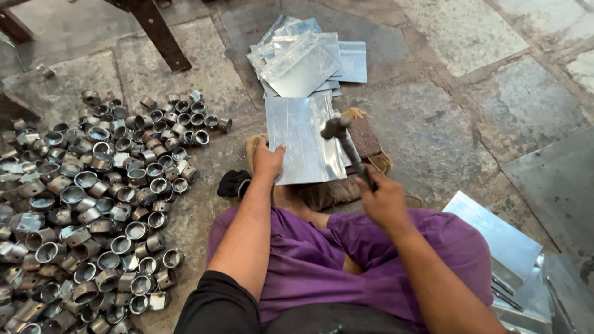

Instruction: The person sits on the floor and repeatedly hammers a rectangular metal sheet placed on a wooden block. They hold the sheet with one hand and strike it with a hammer in the other, occasionally flipping the sheet over to work on different areas.

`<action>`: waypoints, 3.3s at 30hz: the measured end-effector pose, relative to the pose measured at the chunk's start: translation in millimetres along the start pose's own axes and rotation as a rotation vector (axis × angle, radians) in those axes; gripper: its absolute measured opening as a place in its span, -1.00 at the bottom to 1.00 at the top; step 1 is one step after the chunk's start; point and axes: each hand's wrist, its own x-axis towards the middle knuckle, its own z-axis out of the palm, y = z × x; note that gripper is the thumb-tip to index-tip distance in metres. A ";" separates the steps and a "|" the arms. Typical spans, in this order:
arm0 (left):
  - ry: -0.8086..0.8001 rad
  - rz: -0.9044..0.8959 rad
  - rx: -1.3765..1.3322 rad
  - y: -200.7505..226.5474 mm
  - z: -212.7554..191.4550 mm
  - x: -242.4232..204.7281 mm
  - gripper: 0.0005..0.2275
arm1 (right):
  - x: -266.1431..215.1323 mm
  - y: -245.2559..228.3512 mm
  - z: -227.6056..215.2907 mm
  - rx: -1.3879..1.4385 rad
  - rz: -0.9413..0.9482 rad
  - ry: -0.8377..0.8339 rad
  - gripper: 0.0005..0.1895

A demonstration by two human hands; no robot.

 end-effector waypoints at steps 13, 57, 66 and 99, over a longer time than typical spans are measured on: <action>0.107 -0.012 0.037 -5.2 1.8 4.6 -0.68 | -21.2 -4.7 -16.6 0.043 -0.247 0.288 -0.72; 0.090 0.062 -0.141 8.4 -16.3 4.5 -0.63 | -34.1 59.8 26.3 0.148 0.434 -0.461 -0.79; 0.127 0.008 -0.392 -9.2 -21.0 23.4 -0.78 | -24.8 67.2 6.8 -0.076 0.357 -0.221 -0.58; 0.022 0.085 -0.595 -15.1 -21.2 42.8 -0.81 | -4.5 -24.5 -46.0 0.146 0.116 0.054 -0.57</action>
